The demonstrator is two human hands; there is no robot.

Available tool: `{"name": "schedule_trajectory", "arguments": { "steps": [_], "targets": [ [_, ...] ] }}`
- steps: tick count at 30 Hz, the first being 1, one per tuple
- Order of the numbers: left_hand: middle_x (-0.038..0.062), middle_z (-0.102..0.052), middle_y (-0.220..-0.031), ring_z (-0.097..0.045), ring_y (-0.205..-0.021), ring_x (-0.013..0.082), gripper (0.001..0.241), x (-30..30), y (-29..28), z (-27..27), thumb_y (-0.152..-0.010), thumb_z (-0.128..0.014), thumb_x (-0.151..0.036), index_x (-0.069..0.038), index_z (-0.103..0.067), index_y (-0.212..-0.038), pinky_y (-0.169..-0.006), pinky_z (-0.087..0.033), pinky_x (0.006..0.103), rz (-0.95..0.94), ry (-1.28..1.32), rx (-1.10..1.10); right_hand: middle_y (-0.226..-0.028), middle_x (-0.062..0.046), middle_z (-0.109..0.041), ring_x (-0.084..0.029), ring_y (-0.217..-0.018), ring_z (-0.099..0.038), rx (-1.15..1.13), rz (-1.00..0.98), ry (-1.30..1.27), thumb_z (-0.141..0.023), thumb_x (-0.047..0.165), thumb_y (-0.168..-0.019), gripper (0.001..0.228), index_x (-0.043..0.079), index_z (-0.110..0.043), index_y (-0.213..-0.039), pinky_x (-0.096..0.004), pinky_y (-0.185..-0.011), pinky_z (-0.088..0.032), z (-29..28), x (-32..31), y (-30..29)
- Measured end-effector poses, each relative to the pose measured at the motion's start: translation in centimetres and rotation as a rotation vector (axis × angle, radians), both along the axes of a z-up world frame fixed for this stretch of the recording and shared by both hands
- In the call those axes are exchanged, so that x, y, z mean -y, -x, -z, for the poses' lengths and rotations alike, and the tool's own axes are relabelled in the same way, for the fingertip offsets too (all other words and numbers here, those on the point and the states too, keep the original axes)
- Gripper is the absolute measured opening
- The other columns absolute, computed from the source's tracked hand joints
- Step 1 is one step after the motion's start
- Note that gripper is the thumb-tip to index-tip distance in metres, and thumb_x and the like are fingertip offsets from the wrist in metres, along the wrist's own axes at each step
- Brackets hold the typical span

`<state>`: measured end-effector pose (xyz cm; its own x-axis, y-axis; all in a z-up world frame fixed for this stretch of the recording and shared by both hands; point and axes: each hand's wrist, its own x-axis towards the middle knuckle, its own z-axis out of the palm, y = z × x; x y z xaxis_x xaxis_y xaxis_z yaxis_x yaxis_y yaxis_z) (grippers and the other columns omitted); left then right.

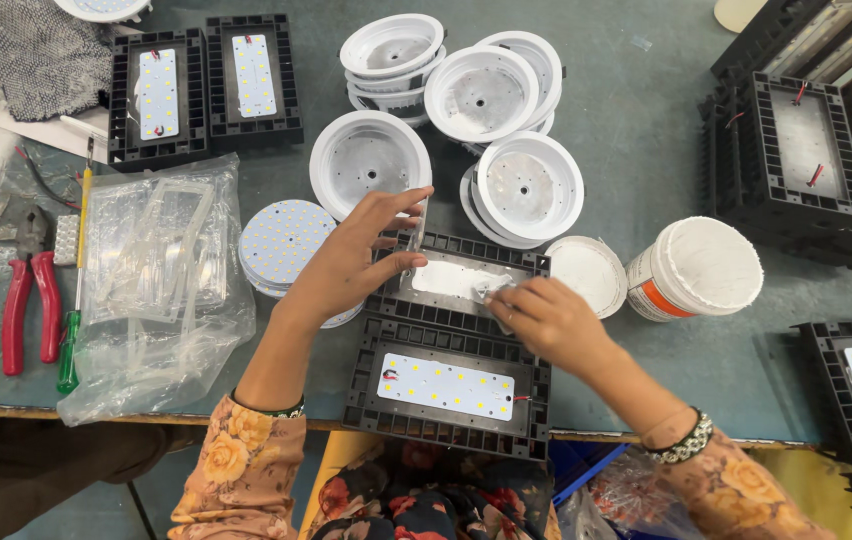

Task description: The person applies a white paste to the back of circular LED light components using a small metal spatula, then places them into white plastic housings. The person repeats this process for multiple units on a workbench.

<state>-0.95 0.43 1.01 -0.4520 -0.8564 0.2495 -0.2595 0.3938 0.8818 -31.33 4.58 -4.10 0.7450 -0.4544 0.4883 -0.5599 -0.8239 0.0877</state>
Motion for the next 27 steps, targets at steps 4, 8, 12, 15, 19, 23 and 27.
{"name": "schedule_trajectory", "arguments": {
  "steps": [4, 8, 12, 15, 19, 23, 27],
  "targets": [
    [0.007, -0.055, -0.136, -0.063, -0.127, 0.023, 0.071, 0.1, -0.2, 0.2, -0.089, -0.077, -0.021, -0.023, -0.045, -0.152, -0.104, -0.056, 0.0402, 0.002, -0.011, -0.02, -0.105, -0.003, -0.069, -0.019, -0.089, -0.063, -0.083, 0.072, -0.011, -0.071, 0.008, -0.077, 0.037, 0.004, -0.077, -0.113, -0.031, -0.074, -0.055, 0.6, -1.4, -0.6],
    [0.007, -0.055, -0.135, -0.062, -0.128, 0.0233, 0.071, 0.1, -0.3, 0.3, -0.09, -0.076, -0.02, -0.023, -0.045, -0.153, -0.104, -0.056, 0.0405, 0.011, -0.01, -0.027, -0.104, -0.002, -0.071, -0.019, -0.092, -0.065, -0.104, 0.094, -0.075, -0.072, 0.009, -0.077, 0.032, 0.007, -0.077, -0.109, -0.032, -0.076, -0.055, -0.6, -1.2, 1.1],
    [0.007, -0.055, -0.135, -0.062, -0.128, 0.0234, 0.07, 0.1, -0.3, 0.3, -0.09, -0.077, -0.019, -0.023, -0.045, -0.152, -0.102, -0.056, 0.0403, 0.008, -0.02, -0.036, -0.102, 0.003, -0.076, -0.016, -0.094, -0.066, 0.124, 0.216, -0.207, -0.073, 0.002, -0.082, 0.03, 0.017, -0.08, -0.106, -0.032, -0.077, -0.056, -1.9, 0.3, 2.0],
    [0.007, -0.054, -0.136, -0.062, -0.127, 0.023, 0.071, 0.1, -0.2, 0.3, -0.089, -0.077, -0.02, -0.023, -0.044, -0.152, -0.102, -0.056, 0.0402, 0.002, -0.01, -0.011, -0.108, 0.004, -0.076, -0.018, -0.106, -0.067, 0.12, 0.07, -0.248, -0.072, -0.003, -0.075, 0.035, 0.017, -0.078, -0.104, -0.035, -0.09, -0.055, -2.0, 1.9, 1.0],
    [0.007, -0.054, -0.136, -0.062, -0.128, 0.0228, 0.07, 0.0, -0.3, 0.2, -0.09, -0.076, -0.019, -0.023, -0.045, -0.152, -0.104, -0.056, 0.0404, 0.002, -0.02, -0.033, -0.107, 0.003, -0.076, -0.021, -0.105, -0.066, -0.03, -0.071, -0.272, -0.073, 0.0, -0.061, 0.042, 0.014, -0.078, -0.1, -0.036, -0.091, -0.05, -2.2, 3.2, -0.3],
    [0.007, -0.054, -0.136, -0.062, -0.128, 0.0228, 0.07, 0.0, -0.4, 0.3, -0.09, -0.076, -0.02, -0.023, -0.045, -0.152, -0.105, -0.056, 0.0404, -0.001, -0.032, -0.041, -0.107, 0.004, -0.076, -0.02, -0.105, -0.066, -0.116, -0.067, -0.328, -0.072, -0.002, -0.059, 0.041, 0.014, -0.079, -0.096, -0.035, -0.091, -0.049, -2.3, 3.4, 0.3],
    [0.007, -0.054, -0.135, -0.061, -0.129, 0.0229, 0.07, 0.1, -0.4, 0.4, -0.09, -0.076, -0.021, -0.024, -0.045, -0.152, -0.105, -0.056, 0.0405, 0.005, -0.027, -0.031, -0.107, 0.006, -0.077, -0.017, -0.107, -0.067, -0.102, -0.03, -0.361, -0.071, -0.004, -0.067, 0.034, 0.014, -0.079, -0.094, -0.034, -0.089, -0.049, -2.3, 2.7, 2.3]
  ]
}}
